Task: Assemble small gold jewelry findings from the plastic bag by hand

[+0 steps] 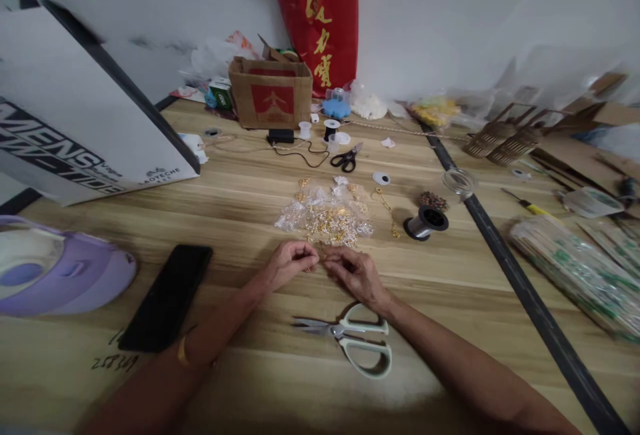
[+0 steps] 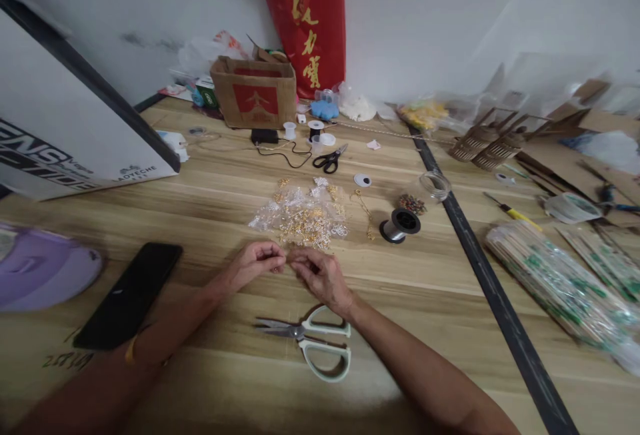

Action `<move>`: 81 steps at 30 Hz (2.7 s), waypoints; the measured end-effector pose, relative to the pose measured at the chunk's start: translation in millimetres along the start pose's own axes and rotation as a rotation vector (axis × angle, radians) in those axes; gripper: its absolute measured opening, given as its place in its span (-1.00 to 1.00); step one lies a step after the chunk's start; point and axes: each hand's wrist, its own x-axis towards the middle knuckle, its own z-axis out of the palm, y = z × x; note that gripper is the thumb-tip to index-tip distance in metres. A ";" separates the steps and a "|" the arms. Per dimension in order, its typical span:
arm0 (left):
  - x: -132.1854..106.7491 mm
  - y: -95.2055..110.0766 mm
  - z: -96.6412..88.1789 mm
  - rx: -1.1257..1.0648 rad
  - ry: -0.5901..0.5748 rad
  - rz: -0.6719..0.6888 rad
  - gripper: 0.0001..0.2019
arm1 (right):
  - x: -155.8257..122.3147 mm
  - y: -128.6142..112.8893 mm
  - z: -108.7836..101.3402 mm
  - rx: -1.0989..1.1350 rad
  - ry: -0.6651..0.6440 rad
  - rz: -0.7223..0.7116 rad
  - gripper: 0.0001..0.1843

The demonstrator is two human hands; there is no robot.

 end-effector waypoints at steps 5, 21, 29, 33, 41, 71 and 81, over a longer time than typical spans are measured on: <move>-0.7 1.9 1.0 -0.012 0.002 -0.007 -0.76 | -0.1 -1.5 -0.4 -0.059 -0.013 0.012 -0.79; 0.1 1.2 -2.6 -0.001 -0.069 -0.011 -0.79 | 3.0 -6.2 -4.7 -0.250 -0.014 -0.177 -0.82; 0.7 -1.1 -2.4 0.011 -0.073 0.000 -0.82 | 1.5 -4.5 -3.3 -0.297 -0.046 -0.171 -0.82; 0.5 -2.8 -2.8 0.011 -0.077 0.009 -0.84 | 1.3 -4.2 -2.7 -0.303 -0.055 -0.169 -0.83; 2.5 -4.4 -3.2 -0.048 -0.088 -0.012 -0.79 | 1.5 -4.5 -2.9 -0.299 -0.040 -0.160 -0.82; 1.8 -0.6 -2.8 -0.032 -0.101 -0.019 -0.76 | 1.5 -7.5 -3.3 -0.284 -0.059 -0.163 -0.84; 1.1 2.3 -2.7 0.012 -0.105 -0.034 -0.79 | 2.0 -8.1 -3.1 -0.241 -0.065 -0.171 -0.85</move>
